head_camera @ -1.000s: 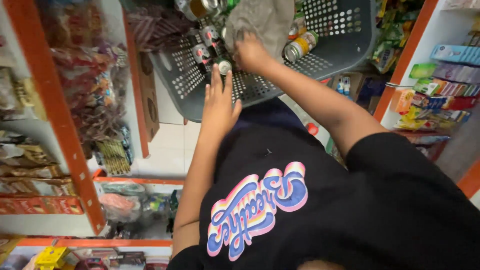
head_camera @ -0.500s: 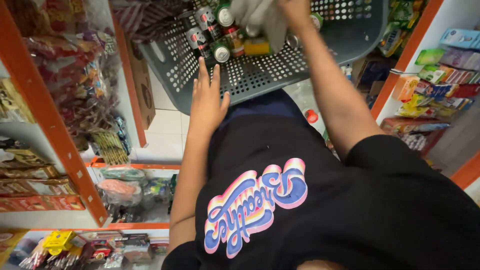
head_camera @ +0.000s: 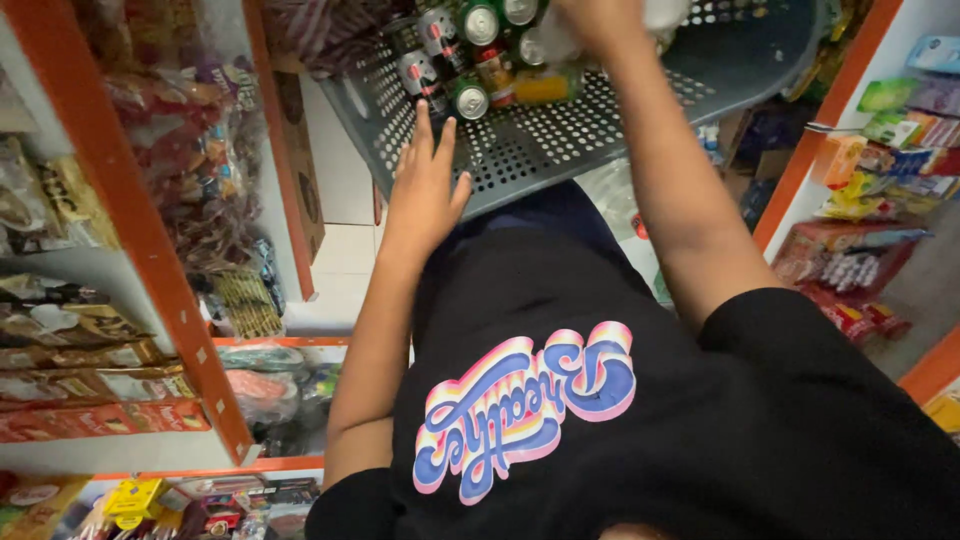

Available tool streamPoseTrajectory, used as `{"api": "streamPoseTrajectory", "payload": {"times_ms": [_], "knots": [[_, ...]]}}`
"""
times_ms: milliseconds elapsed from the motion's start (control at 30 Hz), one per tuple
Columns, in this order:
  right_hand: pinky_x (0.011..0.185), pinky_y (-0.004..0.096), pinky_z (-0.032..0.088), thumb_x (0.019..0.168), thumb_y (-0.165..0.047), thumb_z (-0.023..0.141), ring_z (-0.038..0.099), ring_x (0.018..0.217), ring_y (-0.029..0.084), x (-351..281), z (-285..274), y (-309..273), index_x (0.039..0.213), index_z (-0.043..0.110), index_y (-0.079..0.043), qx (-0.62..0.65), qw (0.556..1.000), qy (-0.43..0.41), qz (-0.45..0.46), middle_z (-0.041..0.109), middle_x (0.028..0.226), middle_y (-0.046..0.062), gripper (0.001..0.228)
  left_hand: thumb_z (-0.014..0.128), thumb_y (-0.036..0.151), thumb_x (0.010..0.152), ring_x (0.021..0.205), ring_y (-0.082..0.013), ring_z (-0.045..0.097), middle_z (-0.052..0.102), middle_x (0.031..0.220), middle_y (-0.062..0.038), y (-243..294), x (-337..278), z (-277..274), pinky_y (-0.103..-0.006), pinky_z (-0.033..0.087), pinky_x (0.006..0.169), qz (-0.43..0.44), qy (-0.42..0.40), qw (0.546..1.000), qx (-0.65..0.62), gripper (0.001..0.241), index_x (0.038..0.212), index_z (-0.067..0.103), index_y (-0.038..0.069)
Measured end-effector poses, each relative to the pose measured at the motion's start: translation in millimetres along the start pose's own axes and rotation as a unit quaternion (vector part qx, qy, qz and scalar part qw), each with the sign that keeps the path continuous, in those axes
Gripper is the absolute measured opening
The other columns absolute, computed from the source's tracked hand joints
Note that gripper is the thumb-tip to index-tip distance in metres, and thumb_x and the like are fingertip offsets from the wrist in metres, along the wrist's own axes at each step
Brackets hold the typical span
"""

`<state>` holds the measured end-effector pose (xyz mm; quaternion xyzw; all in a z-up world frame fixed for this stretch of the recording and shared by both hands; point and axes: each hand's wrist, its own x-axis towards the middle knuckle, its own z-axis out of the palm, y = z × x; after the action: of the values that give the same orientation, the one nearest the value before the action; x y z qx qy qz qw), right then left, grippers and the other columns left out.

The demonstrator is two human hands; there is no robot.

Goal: Wiping down various canned products inside a shopping basket with a cloth in a grocery store.

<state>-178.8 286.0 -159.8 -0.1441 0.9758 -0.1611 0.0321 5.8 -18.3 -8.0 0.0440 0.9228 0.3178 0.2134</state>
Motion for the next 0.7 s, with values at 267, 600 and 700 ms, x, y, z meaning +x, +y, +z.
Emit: {"api": "streamPoseTrajectory", "payload": {"times_ms": [267,600,700], "knots": [[0.064,0.053,0.055,0.092,-0.027,0.066,0.067,0.075,0.044,-53,173,-8,0.097,0.077,-0.005,-0.041,0.96,-0.268,-0.064,0.074,0.09,0.022,0.026,0.067,0.021,0.096,0.142,-0.0468,0.047,0.014,0.167,-0.028,-17,-10,0,-0.0496,0.041,0.115,0.012,0.001,0.999,-0.04,0.067,0.154,0.042,-0.001],[0.073,0.059,0.053,0.102,-0.022,0.044,0.062,0.099,0.048,-62,279,-2,0.151,0.047,-0.007,-0.15,0.944,-0.276,-0.104,0.047,0.144,0.035,0.051,0.065,0.018,0.094,0.132,-0.0454,0.055,0.026,0.165,-0.027,-12,-18,2,-0.049,0.045,0.111,-0.026,0.018,0.997,-0.076,0.061,0.15,0.047,0.002],[0.063,0.05,0.055,0.099,-0.023,0.047,0.063,0.086,0.04,-57,316,8,0.128,0.062,-0.007,-0.153,0.969,-0.176,-0.084,0.058,0.121,0.025,0.037,0.064,0.017,0.093,0.131,-0.0436,0.056,0.027,0.165,-0.027,-12,-22,-1,-0.0471,0.046,0.108,-0.037,0.024,0.996,-0.077,0.061,0.15,0.047,0.002]]}}
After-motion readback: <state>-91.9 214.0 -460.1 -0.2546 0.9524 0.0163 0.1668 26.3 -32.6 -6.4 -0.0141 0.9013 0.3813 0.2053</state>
